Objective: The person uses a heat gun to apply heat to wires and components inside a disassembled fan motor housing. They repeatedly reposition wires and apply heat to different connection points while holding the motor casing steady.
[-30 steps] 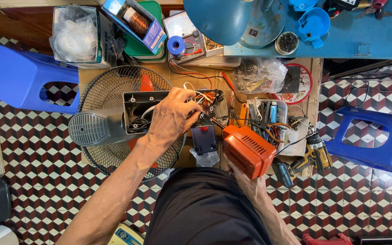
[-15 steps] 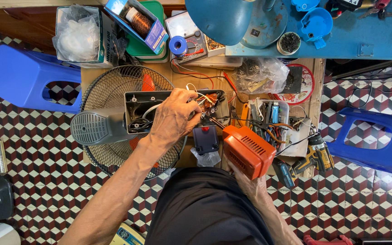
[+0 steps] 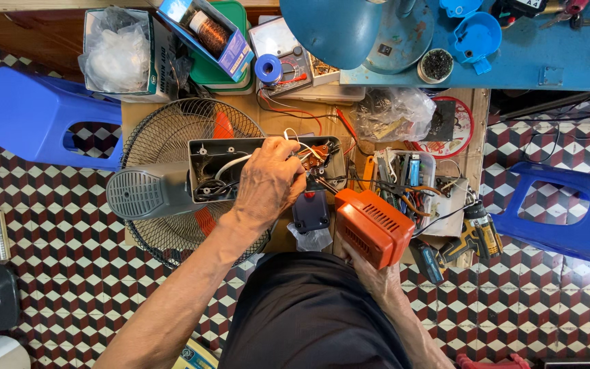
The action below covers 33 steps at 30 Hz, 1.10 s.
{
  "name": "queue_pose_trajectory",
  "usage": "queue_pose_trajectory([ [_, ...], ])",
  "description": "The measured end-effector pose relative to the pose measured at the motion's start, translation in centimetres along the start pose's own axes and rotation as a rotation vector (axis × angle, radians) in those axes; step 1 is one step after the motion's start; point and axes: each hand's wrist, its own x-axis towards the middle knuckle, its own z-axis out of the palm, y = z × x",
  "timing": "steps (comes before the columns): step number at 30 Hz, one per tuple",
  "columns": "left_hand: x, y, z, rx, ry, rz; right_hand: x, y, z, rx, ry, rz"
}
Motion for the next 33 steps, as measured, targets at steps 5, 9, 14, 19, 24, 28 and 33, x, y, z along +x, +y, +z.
queue_pose_trajectory([
  [5, 0.1, -0.1, 0.2, 0.048, 0.010, 0.008, -0.3, 2.9, 0.3, -0.327, -0.039, -0.249],
  [9, -0.1, -0.1, 0.2, 0.050, 0.028, 0.006, -0.1, 2.5, 0.2, -0.607, 0.056, -0.397],
  [14, -0.1, 0.2, 0.4, 0.058, 0.053, -0.013, 0.0, 0.0, 0.3, 0.183, 0.010, 0.217],
  [19, -0.2, 0.3, 0.6, 0.071, 0.075, -0.017, 0.3, -0.9, 0.3, 0.237, 0.008, 0.168],
  [24, -0.2, 0.1, 1.0, 0.087, 0.037, -0.028, 0.4, 0.3, 0.4, 0.023, -0.045, 0.015],
  [28, -0.2, 0.1, 1.2, 0.098, 0.044, -0.025, 0.6, 0.4, 0.3, -0.316, 0.026, -0.292],
  [33, -0.2, 0.1, 1.1, 0.087, 0.029, -0.029, 1.1, -2.3, 0.1, 0.180, 0.043, 0.027],
])
